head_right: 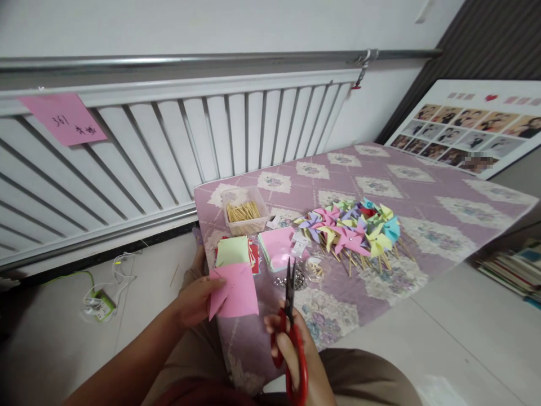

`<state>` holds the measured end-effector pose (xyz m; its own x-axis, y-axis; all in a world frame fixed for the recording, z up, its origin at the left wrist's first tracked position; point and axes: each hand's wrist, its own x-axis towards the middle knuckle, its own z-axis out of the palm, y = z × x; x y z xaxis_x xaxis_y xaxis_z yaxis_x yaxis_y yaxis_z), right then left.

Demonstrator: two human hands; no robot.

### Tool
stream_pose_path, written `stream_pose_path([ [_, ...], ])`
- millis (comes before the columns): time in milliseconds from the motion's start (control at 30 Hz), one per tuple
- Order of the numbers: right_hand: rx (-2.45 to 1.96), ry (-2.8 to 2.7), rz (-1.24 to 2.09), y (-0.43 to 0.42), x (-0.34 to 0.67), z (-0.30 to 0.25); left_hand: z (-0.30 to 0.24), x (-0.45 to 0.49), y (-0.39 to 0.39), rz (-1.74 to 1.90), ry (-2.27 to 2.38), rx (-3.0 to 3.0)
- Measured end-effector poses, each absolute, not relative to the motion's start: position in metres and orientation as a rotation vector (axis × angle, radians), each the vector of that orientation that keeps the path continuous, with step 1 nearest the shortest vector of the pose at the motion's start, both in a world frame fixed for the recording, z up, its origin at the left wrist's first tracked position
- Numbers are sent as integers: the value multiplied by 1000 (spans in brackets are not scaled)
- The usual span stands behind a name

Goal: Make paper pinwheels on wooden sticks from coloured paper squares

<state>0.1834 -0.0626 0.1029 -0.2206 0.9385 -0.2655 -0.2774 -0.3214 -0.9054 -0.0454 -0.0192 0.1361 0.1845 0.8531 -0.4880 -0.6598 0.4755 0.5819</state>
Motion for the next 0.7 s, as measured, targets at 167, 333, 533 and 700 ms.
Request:
stream_pose_path([
  [167,-1068,-816,1698,-43,149,135,146,-43,-17,904,772,349],
  [333,-986,-796,1654,-39,124,139,144,-48,-14,818,753,502],
  [533,-1047,-639,1587,-39,124,133,140,-46,-29,965,556,393],
  [700,-996,-542,1569,-40,123,129,119,-21,-52,1071,510,402],
])
